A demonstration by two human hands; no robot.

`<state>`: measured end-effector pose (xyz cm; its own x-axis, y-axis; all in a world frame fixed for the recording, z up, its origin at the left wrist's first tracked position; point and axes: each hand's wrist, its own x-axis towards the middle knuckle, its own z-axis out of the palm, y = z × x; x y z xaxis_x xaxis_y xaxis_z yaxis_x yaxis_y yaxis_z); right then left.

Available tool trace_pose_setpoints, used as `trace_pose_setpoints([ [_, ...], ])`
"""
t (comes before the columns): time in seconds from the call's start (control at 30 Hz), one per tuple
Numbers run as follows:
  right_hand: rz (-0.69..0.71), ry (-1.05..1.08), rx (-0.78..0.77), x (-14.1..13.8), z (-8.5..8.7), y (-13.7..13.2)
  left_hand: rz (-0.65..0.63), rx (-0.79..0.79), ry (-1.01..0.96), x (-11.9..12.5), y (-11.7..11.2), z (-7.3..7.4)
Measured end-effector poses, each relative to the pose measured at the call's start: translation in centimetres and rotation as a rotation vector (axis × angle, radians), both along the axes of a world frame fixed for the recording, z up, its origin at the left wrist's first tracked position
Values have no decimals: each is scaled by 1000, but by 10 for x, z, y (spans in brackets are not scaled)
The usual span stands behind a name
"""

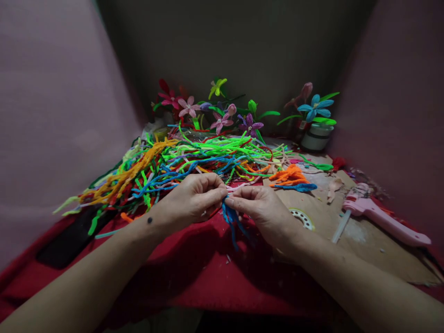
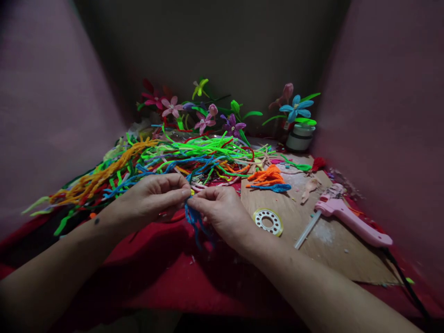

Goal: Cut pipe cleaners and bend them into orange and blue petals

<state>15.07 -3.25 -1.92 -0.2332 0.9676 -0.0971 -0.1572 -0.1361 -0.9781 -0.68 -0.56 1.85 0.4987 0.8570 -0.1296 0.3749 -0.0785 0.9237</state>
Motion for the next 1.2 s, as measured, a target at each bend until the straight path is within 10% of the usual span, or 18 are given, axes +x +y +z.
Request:
trace_pose_setpoints([
  [0.27, 68, 105, -157, -2, -2, -1, 50, 267, -13, 1, 4, -1],
  [0.57, 107, 143, -170, 0, -3, 1, 29, -191, -251, -2, 12, -11],
  [0.9, 77, 22, -144, -2, 4, -2, 258, 19, -217, 10, 0, -16],
  [1.2, 124, -1, -142, -5, 5, -3, 217, 105, -107, 11, 1, -10],
])
